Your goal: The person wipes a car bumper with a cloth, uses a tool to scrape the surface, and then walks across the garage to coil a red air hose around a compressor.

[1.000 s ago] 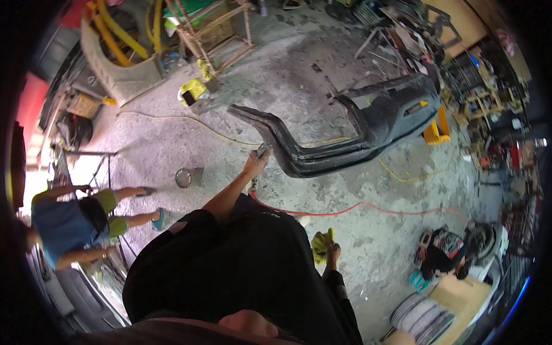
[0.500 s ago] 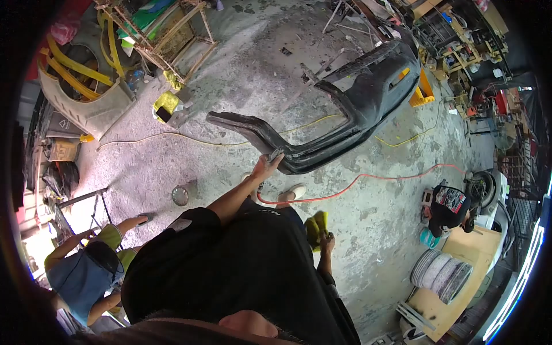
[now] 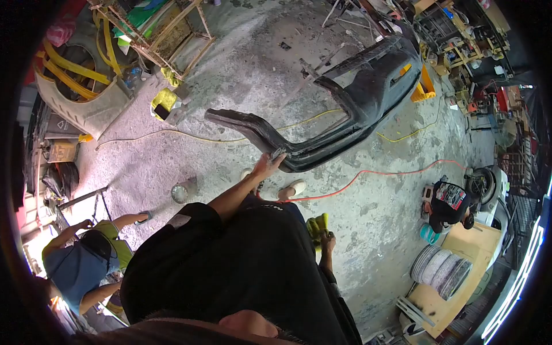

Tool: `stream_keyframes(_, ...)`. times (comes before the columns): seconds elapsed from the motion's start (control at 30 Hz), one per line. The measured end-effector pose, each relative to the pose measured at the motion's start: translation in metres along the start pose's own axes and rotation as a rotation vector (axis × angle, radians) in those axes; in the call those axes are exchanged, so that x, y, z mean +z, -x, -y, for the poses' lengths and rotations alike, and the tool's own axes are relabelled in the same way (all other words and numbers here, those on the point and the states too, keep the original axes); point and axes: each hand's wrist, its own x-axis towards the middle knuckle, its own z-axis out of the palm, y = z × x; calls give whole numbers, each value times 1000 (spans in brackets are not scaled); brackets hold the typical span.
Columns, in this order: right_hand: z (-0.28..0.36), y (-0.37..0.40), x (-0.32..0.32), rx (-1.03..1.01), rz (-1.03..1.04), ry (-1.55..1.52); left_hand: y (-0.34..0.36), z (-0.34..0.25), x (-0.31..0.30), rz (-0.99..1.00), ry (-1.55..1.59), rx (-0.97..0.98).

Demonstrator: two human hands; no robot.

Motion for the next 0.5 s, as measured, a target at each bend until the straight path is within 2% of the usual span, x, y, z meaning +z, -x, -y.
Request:
stream_keyframes(0.07, 2, -10, 1, -3, 1, -47, -2, -6, 1, -28, 212, -248)
stream_keyframes(0.3, 38, -13, -14, -24, 28, -164, -2, -4, 4, -111, 253, -239)
stream_keyframes(0.37, 43, -12, -16, -38, 18, -109, -3, -1, 2, -129, 165, -142)
stream_keyframes(0.5, 43, -6, -12, -43, 7, -104, -6, -4, 3, -113, 137, -186)
